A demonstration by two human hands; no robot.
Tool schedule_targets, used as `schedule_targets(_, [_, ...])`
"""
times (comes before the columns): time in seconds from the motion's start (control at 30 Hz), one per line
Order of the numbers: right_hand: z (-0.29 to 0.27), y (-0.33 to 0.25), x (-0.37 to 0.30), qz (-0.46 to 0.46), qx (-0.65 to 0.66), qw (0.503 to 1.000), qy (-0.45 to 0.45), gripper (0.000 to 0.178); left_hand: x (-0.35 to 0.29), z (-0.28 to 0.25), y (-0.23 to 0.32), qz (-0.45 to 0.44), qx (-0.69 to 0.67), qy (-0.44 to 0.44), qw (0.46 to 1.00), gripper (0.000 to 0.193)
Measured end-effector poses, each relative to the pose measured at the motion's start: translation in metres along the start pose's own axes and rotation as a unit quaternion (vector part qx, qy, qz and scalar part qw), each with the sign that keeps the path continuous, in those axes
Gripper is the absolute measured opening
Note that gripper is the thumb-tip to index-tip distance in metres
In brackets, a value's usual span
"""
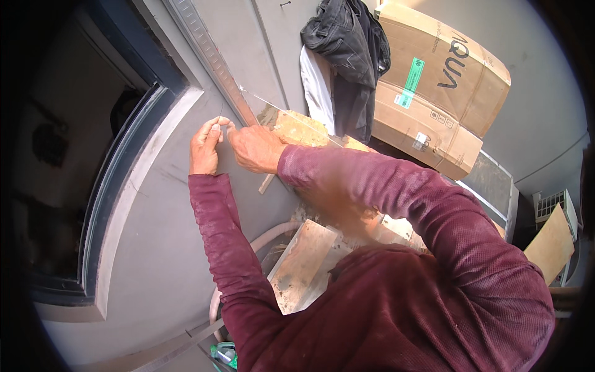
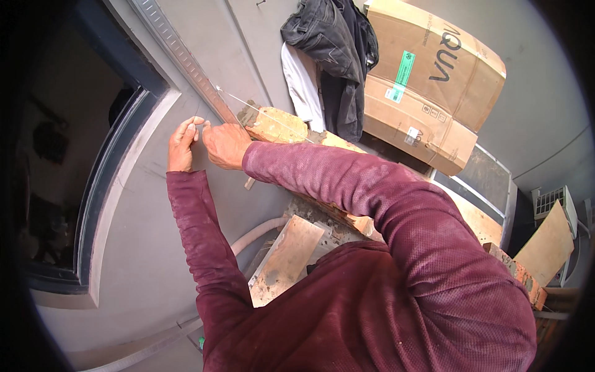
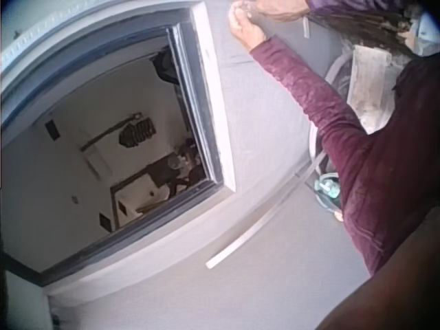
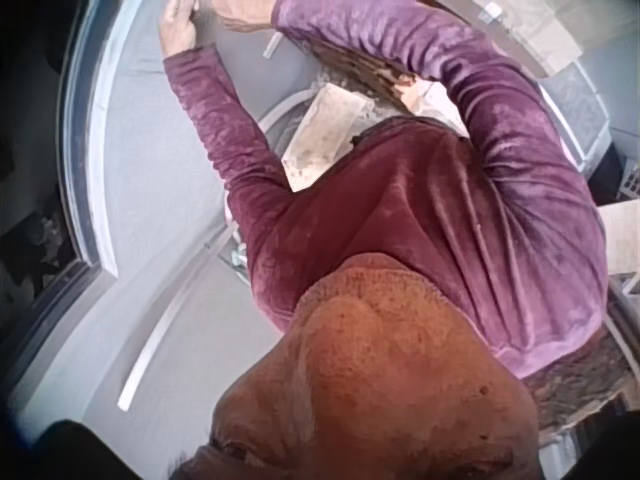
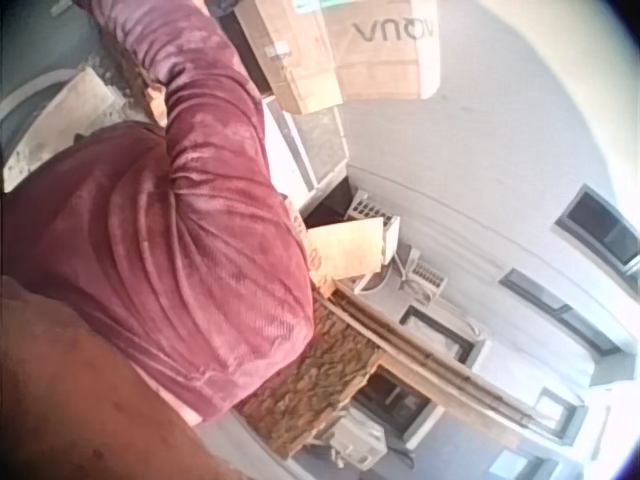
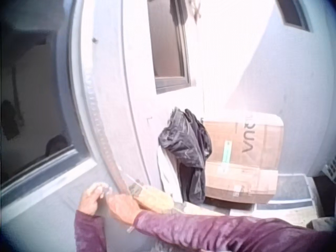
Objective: The person sets up a horizontal guide string across a brick wall and secures it by tying it around a vertical metal profile and through the mortar joints of the bricks.
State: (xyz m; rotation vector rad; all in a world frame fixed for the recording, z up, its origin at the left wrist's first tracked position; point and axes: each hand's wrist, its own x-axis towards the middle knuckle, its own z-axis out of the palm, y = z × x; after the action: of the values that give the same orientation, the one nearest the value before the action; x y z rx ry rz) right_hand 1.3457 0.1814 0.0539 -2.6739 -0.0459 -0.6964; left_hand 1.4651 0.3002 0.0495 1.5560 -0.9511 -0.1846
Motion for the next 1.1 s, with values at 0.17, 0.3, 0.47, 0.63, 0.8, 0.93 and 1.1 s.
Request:
schedule_targets(0.17, [0.003,-0.015,-0.004,-0.042,-0.037,0.998,-0.029,0.033,0.008,-0.004,-0.005,-0.023,0.012,-0.043,0.999,0.025])
schedule_targets(0.3, [-0.001,-0.014,-0.001,-0.053,-0.039,0.997,-0.03,0.022,0.011,-0.003,0.003,-0.053,-0.067,-0.076,0.993,0.024])
schedule_targets(0.47, [-0.01,-0.013,-0.004,-0.06,-0.024,0.998,-0.014,0.016,0.013,-0.007,0.004,-0.098,-0.127,-0.104,0.982,0.024])
schedule_targets(0.63, [-0.018,-0.005,-0.006,-0.005,0.121,0.991,-0.061,0.019,0.01,-0.013,0.008,-0.137,-0.202,-0.049,0.968,0.021])
schedule_targets(0.8, [-0.034,0.017,-0.005,0.101,0.293,0.949,-0.057,0.031,-0.001,-0.029,0.005,-0.145,-0.21,-0.068,0.965,0.025])
schedule_targets(0.93, [-0.036,0.028,0.012,0.269,0.482,0.828,-0.094,0.026,-0.007,-0.023,0.014,-0.164,-0.152,-0.054,0.973,0.028])
schedule_targets(1.1, [-0.02,0.019,0.027,0.276,0.514,0.811,-0.032,0.023,-0.01,-0.014,0.01,-0.147,-0.106,-0.022,0.983,0.031])
